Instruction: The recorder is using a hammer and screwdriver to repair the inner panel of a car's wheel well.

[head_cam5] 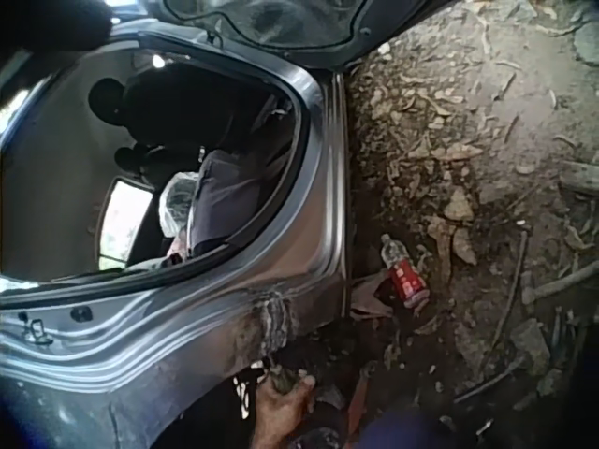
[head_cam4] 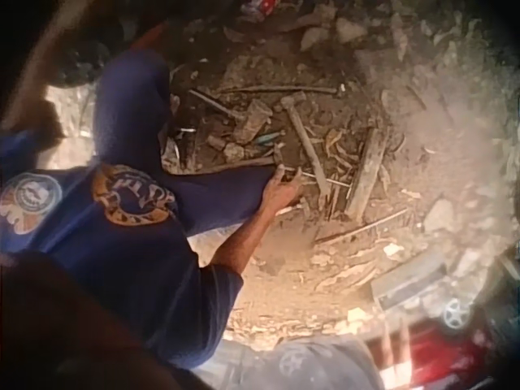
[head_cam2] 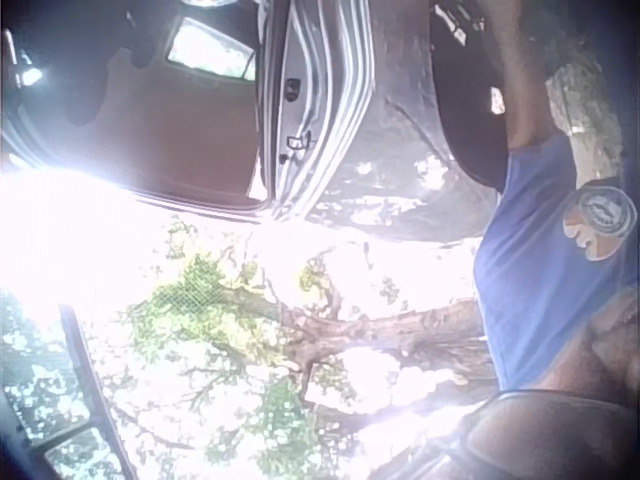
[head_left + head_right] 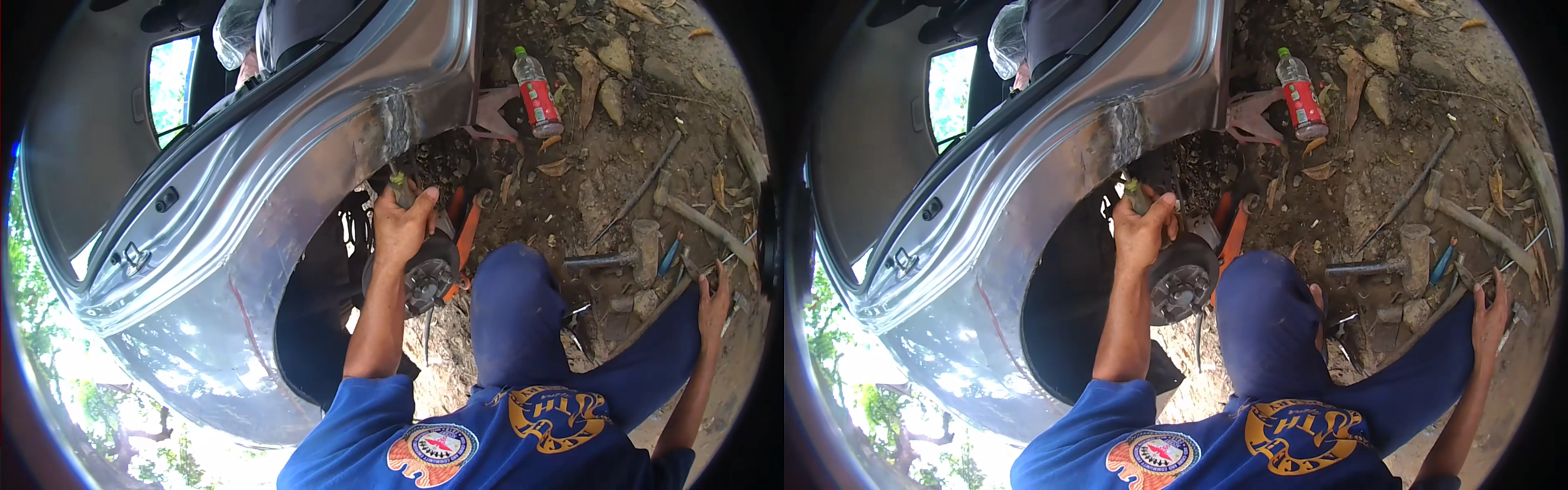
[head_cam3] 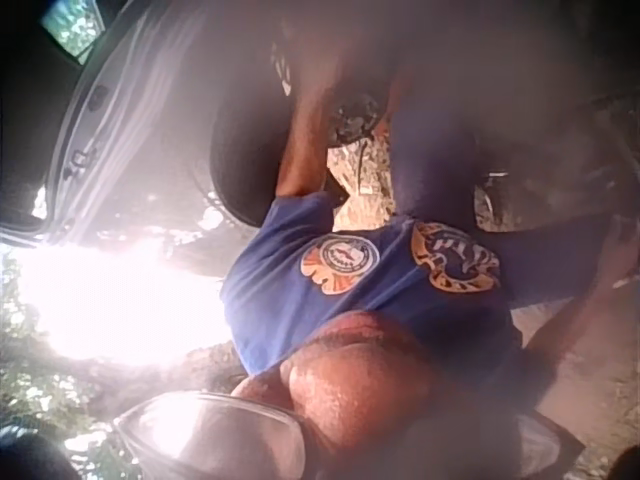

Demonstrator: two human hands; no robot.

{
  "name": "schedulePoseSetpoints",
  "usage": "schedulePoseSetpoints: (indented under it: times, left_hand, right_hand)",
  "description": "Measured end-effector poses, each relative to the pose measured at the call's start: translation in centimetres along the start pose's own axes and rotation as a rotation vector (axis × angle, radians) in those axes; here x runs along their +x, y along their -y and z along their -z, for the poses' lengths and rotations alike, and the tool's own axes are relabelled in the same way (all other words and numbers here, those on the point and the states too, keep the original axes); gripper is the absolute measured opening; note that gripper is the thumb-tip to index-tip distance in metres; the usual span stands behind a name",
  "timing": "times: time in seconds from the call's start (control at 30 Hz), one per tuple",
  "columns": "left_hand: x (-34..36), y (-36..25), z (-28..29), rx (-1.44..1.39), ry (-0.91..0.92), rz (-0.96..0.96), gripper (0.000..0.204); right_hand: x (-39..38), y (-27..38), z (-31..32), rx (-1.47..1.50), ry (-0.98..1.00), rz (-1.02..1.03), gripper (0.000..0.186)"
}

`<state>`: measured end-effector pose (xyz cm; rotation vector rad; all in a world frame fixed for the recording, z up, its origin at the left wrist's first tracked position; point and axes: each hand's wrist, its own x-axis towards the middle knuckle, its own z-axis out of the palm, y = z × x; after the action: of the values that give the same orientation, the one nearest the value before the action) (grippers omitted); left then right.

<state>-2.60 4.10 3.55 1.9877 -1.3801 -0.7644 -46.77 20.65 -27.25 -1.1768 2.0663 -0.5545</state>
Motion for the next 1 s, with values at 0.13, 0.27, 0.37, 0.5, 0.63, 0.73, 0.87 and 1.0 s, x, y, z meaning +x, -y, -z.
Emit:
schedulePoseSetpoints:
  times: [0.13,0.27,0.37,0.5,0.63,0.73,0.87,1.0]
  left_hand:
    - [-2.1,1.9,1.5,0.032,0.024,-0.044,0.019]
    - [-1.6,3.1,1.4,-0.087,0.075,-0.015,0.019]
    - [-0.4,2.7,1.4,0.013,0.099,-0.068,0.018]
    - [-0.3,2.3,1.8,-0.020,0.089,-0.108,0.018]
    - [-1.6,1.3,0.9,-0.033,0.077,-0.004,0.018]
    - [-1.5,0.8,1.7,-0.111,0.133,0.015,0.018]
    - [-0.5,-1.7,1.3,0.015,0.129,0.031,0.017]
    - [-0.1,0.5,0.7,-0.085,0.044,-0.072,0.019]
  right_hand:
    - [0.1,0.1,0.1,-0.028,-0.023,0.004,0.045]
    - [0.5,-0.9,-0.5,-0.128,-0.028,0.035,0.045]
    - [0.6,-1.2,-0.5,-0.096,-0.033,0.043,0.046]
    - [0.3,-0.1,-0.6,-0.098,-0.037,0.026,0.046]
    - [0.2,-0.8,-0.5,-0.145,-0.027,0.032,0.047]
    - [0.3,-0.6,-0.7,-0.150,-0.042,0.032,0.046]
    - [0.2,-1.0,-0.5,-0.220,-0.035,0.035,0.046]
    - [0.3,0.0,-0.5,-0.093,-0.047,0.031,0.045]
